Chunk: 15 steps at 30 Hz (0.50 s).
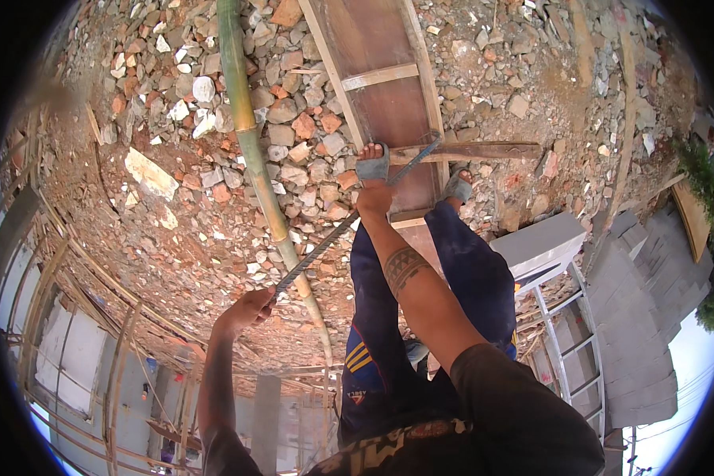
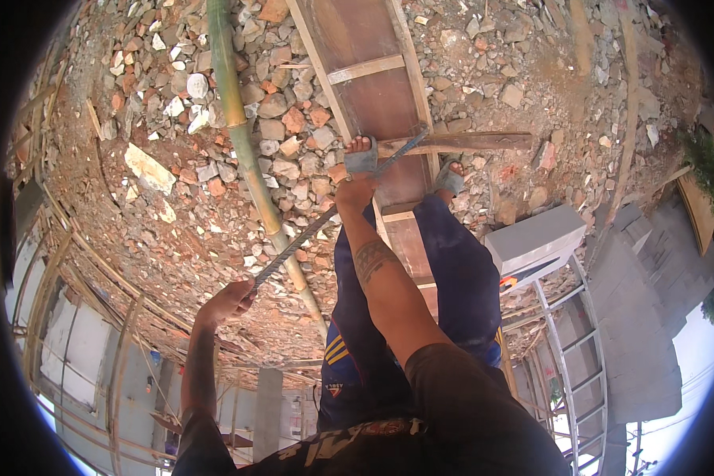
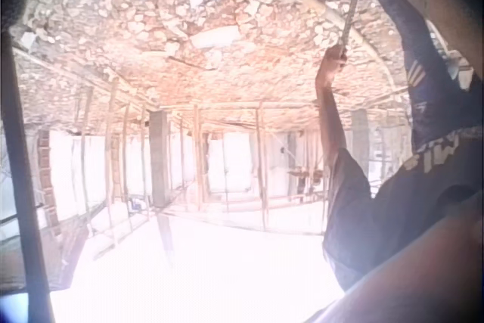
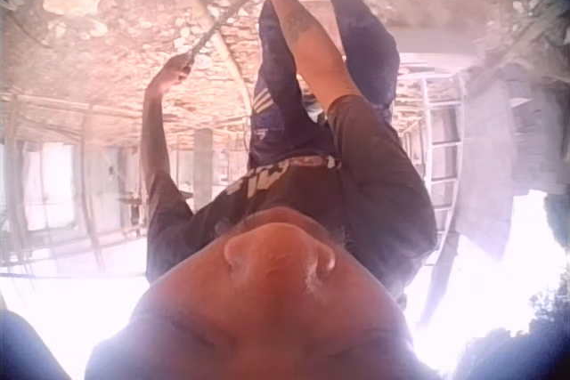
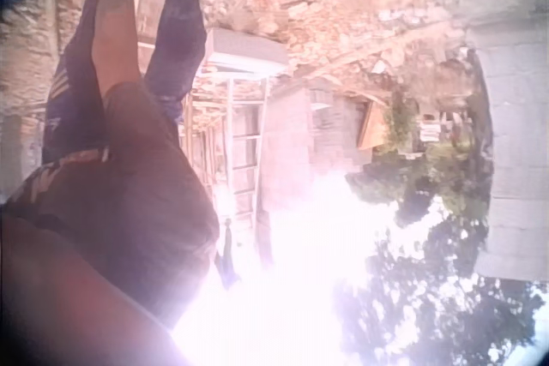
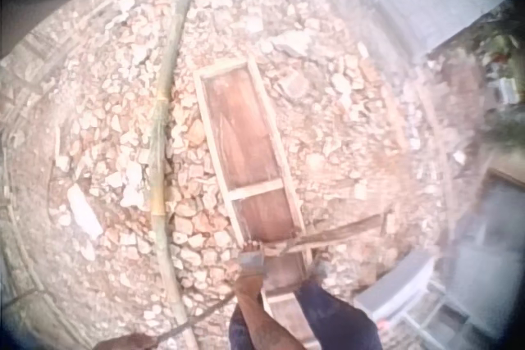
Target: The person uses a long metal bar to pry and adjust wooden planks forming a rectangular frame on a debris-covered ground. The person repeatedly repositions the bar and shifts the planks to align the frame.
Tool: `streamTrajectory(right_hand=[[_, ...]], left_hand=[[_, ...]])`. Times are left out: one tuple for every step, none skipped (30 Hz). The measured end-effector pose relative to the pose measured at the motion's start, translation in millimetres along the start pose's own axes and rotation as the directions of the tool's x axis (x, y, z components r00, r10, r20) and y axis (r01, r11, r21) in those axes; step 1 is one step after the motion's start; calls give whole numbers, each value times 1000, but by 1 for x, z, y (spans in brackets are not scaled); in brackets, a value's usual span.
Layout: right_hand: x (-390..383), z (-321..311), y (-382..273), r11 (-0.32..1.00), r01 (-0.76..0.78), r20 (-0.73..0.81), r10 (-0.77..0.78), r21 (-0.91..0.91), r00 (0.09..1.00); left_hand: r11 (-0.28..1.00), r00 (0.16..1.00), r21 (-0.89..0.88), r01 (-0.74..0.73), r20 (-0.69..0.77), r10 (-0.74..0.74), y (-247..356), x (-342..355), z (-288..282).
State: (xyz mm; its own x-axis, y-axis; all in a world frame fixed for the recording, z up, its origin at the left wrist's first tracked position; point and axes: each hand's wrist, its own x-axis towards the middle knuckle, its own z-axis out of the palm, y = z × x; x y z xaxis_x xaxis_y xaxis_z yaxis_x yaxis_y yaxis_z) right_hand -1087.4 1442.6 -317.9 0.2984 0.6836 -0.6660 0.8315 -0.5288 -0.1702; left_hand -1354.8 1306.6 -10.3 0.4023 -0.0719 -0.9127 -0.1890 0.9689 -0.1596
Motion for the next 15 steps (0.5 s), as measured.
streamTrajectory(right_hand=[[-5,-6,8,998,-61,37,60,12,997],[-45,-20,-11,993,-119,129,116,13,985],[-60,-33,-33,986,-163,181,155,30,971],[-65,-40,-36,967,-255,231,243,26,942],[-69,-45,-40,961,-276,246,268,-3,932],[-73,-49,-45,955,-295,261,293,-34,920],[-75,-53,-51,948,-312,276,318,-66,907],[-58,-50,-43,943,-319,289,331,-90,898],[-58,-58,-49,954,-290,307,298,-73,904],[-59,-66,-55,964,-261,324,264,-55,908],[-63,-77,-57,971,-236,340,237,-45,910],[-34,-70,-28,955,-290,340,254,58,905],[-40,-81,-28,929,-354,409,283,106,867],[-45,-103,-40,903,-405,490,289,147,823],[-43,-125,-46,866,-462,555,294,189,778]], left_hand=[[994,996,-76,76,45,-73,-11,-1,13],[979,996,-191,73,59,-63,-47,-14,26],[975,998,-218,51,57,-39,-60,-20,37],[979,999,-197,52,18,-49,-67,-25,43],[983,998,-176,52,-18,-56,-68,-26,47],[980,998,-192,51,-28,-57,-67,-26,45],[977,998,-209,49,-38,-58,-67,-27,40],[975,998,-216,50,-31,-58,-61,-27,41],[975,998,-218,33,-45,-44,-57,-30,47],[975,998,-220,16,-58,-29,-53,-38,56],[974,998,-225,6,-67,-22,-47,-51,69],[960,996,-268,80,51,-69,-17,-56,77],[923,987,-361,135,130,-93,-12,-66,94],[871,977,-459,177,192,-97,-7,-75,117],[815,961,-536,222,264,-88,0,-78,139]])
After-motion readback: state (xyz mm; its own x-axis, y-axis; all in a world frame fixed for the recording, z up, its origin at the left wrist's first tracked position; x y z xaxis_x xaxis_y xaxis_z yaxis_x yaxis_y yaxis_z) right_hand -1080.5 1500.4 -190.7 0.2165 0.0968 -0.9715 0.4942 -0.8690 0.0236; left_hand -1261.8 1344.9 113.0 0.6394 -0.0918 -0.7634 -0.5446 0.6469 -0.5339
